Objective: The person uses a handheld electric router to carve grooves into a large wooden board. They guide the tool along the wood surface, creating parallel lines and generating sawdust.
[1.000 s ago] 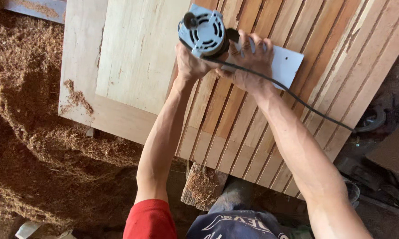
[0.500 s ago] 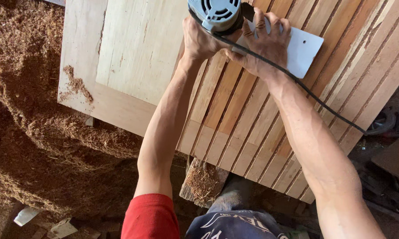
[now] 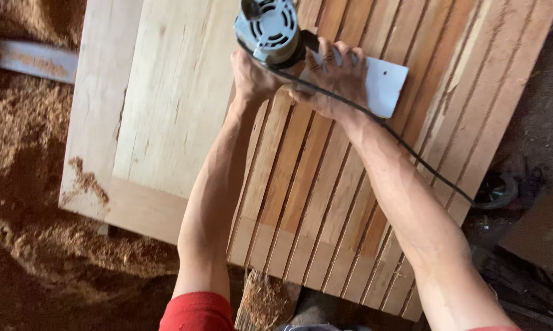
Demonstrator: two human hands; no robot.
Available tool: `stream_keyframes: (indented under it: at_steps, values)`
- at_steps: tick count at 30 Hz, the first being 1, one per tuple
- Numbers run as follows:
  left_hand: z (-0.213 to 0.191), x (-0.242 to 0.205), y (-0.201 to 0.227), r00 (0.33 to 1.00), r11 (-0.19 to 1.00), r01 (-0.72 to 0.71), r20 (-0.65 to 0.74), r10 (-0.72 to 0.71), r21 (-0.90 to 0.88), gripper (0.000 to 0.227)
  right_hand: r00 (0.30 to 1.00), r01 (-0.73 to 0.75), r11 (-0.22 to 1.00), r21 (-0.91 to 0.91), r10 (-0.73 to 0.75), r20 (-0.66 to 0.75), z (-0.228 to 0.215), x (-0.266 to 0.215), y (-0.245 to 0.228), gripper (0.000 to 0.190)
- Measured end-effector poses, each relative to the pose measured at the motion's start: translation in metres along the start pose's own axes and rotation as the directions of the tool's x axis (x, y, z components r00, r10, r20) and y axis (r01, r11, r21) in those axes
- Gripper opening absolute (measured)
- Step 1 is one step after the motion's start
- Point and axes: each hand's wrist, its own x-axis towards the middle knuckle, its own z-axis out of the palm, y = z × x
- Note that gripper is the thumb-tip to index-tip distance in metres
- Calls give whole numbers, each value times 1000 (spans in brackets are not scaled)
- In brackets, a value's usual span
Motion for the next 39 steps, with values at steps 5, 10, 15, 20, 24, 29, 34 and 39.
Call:
stream_keyframes:
  at_steps: [5,10,15,20,24,29,34,39]
  values:
    - [14,34,6,996,998,58,-63,-58,-10,47,999,-21,999,26,21,-34,-2,28,21,92]
    - [23,61,-5,1000,1000,10,-5,-10,-5,45,997,5,1000,-8,-6,-73,6,46,43,92]
    - [33,76,-17,1000,1000,17,-10,-17,4,46,999,19,1000,11,-19,-35,3,60,64,88]
    - [45,98,-42,998,998,-38,47,40,-49,47,998,40,999,6,-40,-48,7,74,82,90]
    - [49,99,-40,1000,998,10,15,-9,-64,52,998,55,998,10,-55,-27,10,83,89,86]
    - [47,109,-31,999,999,-25,-21,26,38,64,998,62,998,-11,-62,-26,3,87,91,85]
    - [62,102,-31,973,974,-11,-220,63,228,82,994,95,992,-79,-99,-51,1,90,96,86]
    - [65,101,-41,985,989,90,-159,-71,119,73,991,102,990,-99,-110,-78,-2,90,96,79]
